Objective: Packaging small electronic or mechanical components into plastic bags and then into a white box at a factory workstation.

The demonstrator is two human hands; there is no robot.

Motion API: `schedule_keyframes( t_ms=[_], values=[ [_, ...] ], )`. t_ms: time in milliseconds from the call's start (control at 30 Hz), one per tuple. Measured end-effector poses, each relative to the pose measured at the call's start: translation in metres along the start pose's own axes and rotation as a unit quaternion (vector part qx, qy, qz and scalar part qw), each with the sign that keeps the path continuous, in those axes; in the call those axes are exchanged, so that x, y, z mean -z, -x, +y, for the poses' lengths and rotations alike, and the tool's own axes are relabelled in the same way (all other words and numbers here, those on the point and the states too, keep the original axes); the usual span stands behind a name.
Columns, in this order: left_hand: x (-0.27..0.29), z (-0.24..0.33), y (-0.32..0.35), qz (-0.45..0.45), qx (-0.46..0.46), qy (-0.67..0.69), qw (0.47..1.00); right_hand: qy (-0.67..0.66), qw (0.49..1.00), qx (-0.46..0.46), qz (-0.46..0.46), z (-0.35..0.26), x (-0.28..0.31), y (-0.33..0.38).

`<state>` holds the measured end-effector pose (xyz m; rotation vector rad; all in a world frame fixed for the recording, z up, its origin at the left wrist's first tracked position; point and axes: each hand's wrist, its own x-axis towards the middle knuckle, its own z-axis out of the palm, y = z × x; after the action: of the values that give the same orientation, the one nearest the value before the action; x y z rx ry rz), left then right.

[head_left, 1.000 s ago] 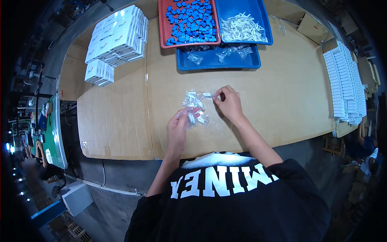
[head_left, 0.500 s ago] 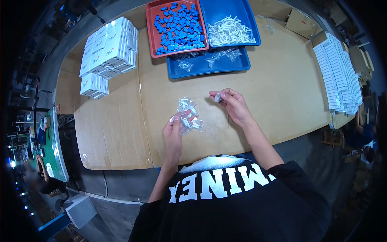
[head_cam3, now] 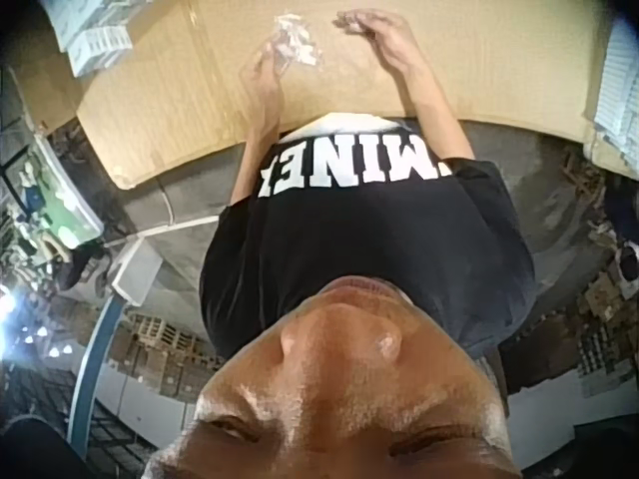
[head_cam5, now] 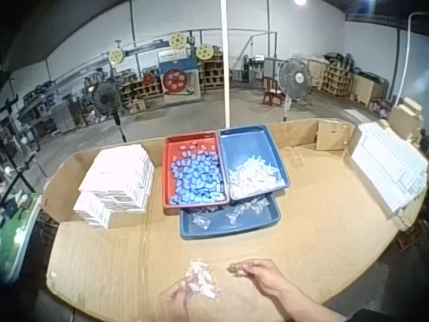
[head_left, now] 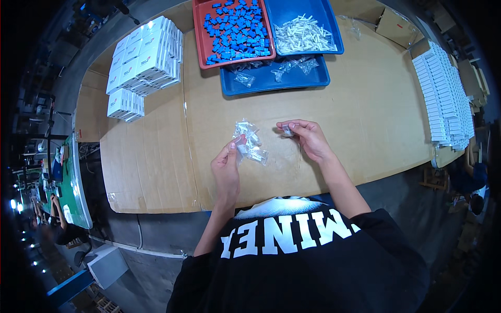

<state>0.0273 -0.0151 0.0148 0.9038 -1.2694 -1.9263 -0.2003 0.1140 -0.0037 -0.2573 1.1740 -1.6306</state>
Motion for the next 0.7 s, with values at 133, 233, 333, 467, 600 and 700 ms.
schedule_keyframes(
  t_ms=[133,233,333,467,600,700],
  values=[
    [-0.003,0.001,0.001,0.021,0.015,-0.018,1.0,0.034,0.999,0.027,0.031,0.002,-0.001,0.002],
    [0.002,-0.011,-0.002,0.021,0.017,0.018,0.999,0.007,0.998,0.036,0.059,0.004,0.0,-0.003],
    [-0.002,-0.011,-0.003,-0.003,0.001,0.052,0.999,-0.016,0.997,0.04,0.065,0.002,0.0,-0.003],
    [-0.008,-0.007,-0.005,-0.018,0.057,0.159,0.985,-0.035,0.998,0.045,0.04,0.008,0.008,-0.006],
    [-0.016,0.001,-0.011,0.013,0.192,0.257,0.947,-0.053,0.997,0.032,0.036,0.003,0.008,-0.002],
    [-0.013,-0.006,-0.016,-0.03,0.192,0.172,0.966,-0.079,0.996,0.032,0.016,-0.002,0.003,-0.001]
  ],
)
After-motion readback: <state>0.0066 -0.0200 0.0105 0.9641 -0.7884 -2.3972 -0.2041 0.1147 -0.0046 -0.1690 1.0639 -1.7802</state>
